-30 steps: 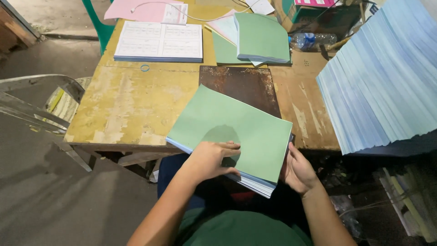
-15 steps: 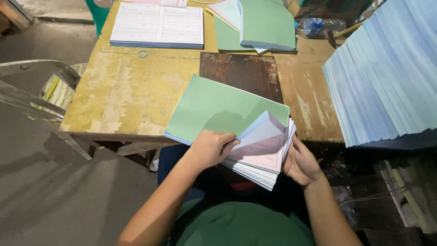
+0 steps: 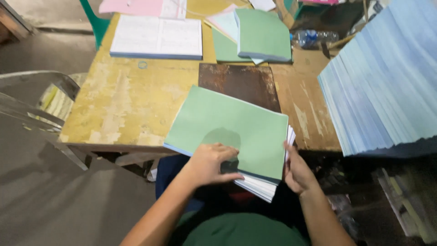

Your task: The person is aligning and stacking large quantities of printed paper on a desk.

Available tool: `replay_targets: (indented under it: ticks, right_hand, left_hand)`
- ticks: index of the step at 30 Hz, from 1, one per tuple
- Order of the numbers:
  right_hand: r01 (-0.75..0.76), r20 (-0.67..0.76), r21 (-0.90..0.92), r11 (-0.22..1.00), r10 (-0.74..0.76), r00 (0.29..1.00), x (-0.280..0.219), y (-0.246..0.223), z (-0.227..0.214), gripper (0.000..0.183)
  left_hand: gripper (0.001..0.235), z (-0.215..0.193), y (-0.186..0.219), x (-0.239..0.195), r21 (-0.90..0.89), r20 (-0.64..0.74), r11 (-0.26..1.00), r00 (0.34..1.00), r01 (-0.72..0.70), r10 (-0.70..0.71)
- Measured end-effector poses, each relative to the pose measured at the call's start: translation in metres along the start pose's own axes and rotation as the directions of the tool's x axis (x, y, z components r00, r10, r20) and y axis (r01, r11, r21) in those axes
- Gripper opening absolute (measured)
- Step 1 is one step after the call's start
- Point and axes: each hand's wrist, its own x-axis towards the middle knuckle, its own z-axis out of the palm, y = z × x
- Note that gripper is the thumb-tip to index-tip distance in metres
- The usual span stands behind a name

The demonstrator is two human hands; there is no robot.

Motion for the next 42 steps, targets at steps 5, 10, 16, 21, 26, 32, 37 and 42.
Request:
replay_targets:
  ticks: [5, 10, 16, 21, 26, 32, 37, 42]
  right_hand:
    - [0.225, -0.169, -0.483, 0.846, -0.342, 0.924, -0.017, -0.005, 0.021, 0.07]
    - [0.359, -0.181, -0.421, 0.833, -0.464, 0.867, -0.048, -0.035, 0.033, 0.053]
    - [0.242, -0.229, -0.4, 0.884, -0.352, 0.908, -0.034, -0.081, 0.016, 0.064]
    - [0.356, -0.101, -0.578, 0.734, -0.497, 0.862, -0.033, -0.112, 0.036, 0.062]
    - [0.37, -0.139, -0.682, 0.631, -0.608, 0.782, -0.011, -0.117, 0.024, 0.057]
    - [0.18, -0.459, -0.597, 0.782, -0.517, 0.722, -0.001, -0.096, 0.021, 0.046]
    - [0.574, -0.191, -0.549, 0.608, -0.759, 0.622, 0.033, -0.086, 0.0, 0.047]
    - [0.704, -0.132, -0.571, 0.422, -0.893, 0.429, 0.042, -0.085, -0.031, 0.033]
  left_hand:
    - [0.032, -0.019, -0.009, 0.004, -0.115, 0.046, 0.982, 0.988, 0.153, -0.149]
    - [0.054, -0.077, -0.059, 0.01, -0.174, -0.358, 0.706, 0.624, 0.686, -0.695]
    - [0.061, -0.076, -0.082, 0.003, -0.817, 0.141, 0.234, 0.577, 0.527, -0.804]
    - [0.063, -0.083, -0.06, 0.036, -0.705, -0.113, 0.535, 0.671, 0.466, -0.733]
    - [0.046, -0.067, -0.047, 0.045, -0.555, -0.448, 0.788, 0.702, 0.267, -0.554]
    - [0.048, -0.05, -0.029, 0.052, -0.502, -0.377, 0.781, 0.718, 0.372, -0.584]
    - [0.048, -0.044, -0.056, 0.061, -0.532, -0.292, 0.745, 0.739, 0.402, -0.607]
    - [0.06, -0.06, -0.033, 0.053, -0.613, -0.337, 0.703, 0.685, 0.361, -0.645]
